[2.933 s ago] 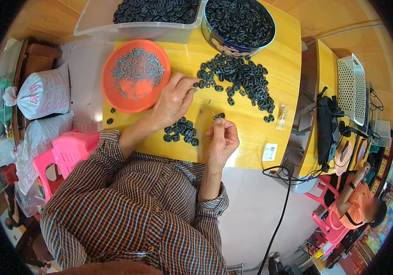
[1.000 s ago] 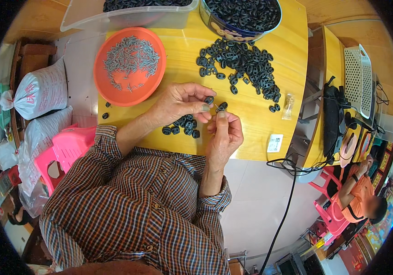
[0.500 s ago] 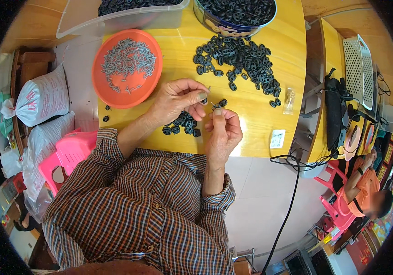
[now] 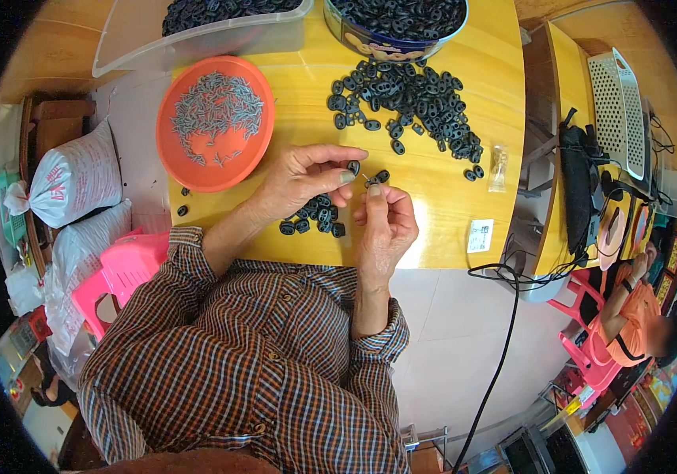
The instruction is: Assembling small silver screws into black plastic components at a workbench.
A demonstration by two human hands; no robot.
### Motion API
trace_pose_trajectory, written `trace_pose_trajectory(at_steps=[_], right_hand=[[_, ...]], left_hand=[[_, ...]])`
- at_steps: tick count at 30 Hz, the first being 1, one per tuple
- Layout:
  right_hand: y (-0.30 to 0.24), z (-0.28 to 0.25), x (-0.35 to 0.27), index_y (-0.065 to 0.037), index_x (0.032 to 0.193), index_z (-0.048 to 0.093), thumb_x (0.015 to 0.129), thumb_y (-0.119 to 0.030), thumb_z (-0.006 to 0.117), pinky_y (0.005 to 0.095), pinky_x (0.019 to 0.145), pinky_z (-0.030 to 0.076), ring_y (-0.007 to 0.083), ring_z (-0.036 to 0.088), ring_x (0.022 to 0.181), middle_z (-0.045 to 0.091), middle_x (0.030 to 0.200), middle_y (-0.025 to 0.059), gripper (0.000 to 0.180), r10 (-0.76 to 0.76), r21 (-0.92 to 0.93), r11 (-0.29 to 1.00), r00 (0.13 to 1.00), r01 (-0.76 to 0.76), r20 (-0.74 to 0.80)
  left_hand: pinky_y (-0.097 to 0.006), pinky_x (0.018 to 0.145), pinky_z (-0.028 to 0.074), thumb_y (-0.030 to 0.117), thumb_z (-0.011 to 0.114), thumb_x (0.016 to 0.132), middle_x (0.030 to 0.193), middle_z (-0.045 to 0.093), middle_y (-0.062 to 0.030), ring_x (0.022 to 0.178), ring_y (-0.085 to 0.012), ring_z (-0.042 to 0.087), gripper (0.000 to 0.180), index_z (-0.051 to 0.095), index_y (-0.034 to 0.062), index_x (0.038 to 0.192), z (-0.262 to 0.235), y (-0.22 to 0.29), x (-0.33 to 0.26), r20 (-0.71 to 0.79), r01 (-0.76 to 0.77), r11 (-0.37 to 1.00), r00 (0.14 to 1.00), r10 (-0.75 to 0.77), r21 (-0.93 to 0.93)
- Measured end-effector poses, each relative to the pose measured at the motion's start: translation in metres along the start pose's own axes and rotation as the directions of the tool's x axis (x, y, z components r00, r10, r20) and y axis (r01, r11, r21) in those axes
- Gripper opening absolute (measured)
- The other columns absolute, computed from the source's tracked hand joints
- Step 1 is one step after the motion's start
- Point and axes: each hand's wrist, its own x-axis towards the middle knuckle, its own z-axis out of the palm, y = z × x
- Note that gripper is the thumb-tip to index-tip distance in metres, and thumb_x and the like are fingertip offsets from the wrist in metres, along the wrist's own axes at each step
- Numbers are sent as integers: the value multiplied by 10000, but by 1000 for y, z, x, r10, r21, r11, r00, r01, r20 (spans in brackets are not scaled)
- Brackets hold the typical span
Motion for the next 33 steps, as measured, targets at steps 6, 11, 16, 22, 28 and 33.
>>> trace_pose_trajectory(at_steps=[6, 11, 16, 22, 28, 33], right_hand=[[-1, 2, 0, -32, 817, 579, 873, -125, 611, 179, 506, 356, 46, 459, 539, 595, 717, 24, 113, 10, -23, 1000, 1000, -10, -10], [-2, 2, 0, -28, 819, 582, 874, -119, 609, 180, 509, 365, 42, 466, 544, 598, 720, 22, 110, 30, -41, 999, 1000, -30, 7], [-1, 2, 0, -24, 823, 583, 876, -120, 610, 180, 513, 368, 43, 467, 546, 597, 718, 19, 113, 19, -56, 998, 1000, -18, 9], [-2, 3, -1, -21, 830, 585, 880, -127, 612, 179, 516, 371, 44, 469, 552, 593, 716, 17, 120, 11, -93, 996, 1000, -9, 18], [-2, 2, -1, -16, 833, 586, 878, -131, 614, 179, 519, 374, 42, 468, 557, 592, 717, 15, 127, -10, -120, 993, 1000, 12, 23], [-2, 3, -1, -11, 835, 587, 875, -136, 615, 178, 522, 379, 43, 471, 560, 595, 720, 17, 134, -12, -133, 991, 1000, 16, 28]], left_hand=[[-213, 627, 507, 25, 535, 902, 735, 616, -25, 642, -78, 583, 303, 587, 31, 1200, 0, 0, 0, -1, -9, 1000, 1000, 9, 20], [-205, 621, 494, 16, 536, 898, 726, 607, -17, 638, -72, 573, 309, 588, 33, 1202, 2, 0, 0, 2, -22, 1000, 1000, 22, -2], [-203, 613, 497, 9, 545, 892, 725, 603, -11, 653, -67, 581, 313, 588, 33, 1201, 2, 1, 0, 14, -38, 999, 999, 38, 29], [-199, 610, 514, -5, 556, 881, 784, 607, -1, 662, -65, 603, 302, 593, 19, 1179, 3, -2, 1, -19, -49, 999, 999, 48, -18], [-200, 609, 516, -17, 557, 870, 792, 607, -3, 648, -68, 608, 302, 595, 11, 1168, 3, -2, 0, -6, -36, 999, 999, 36, 18], [-196, 610, 513, -28, 557, 863, 793, 605, -3, 650, -67, 611, 307, 598, 11, 1164, 2, -5, 0, 2, -68, 997, 998, 68, 32]])
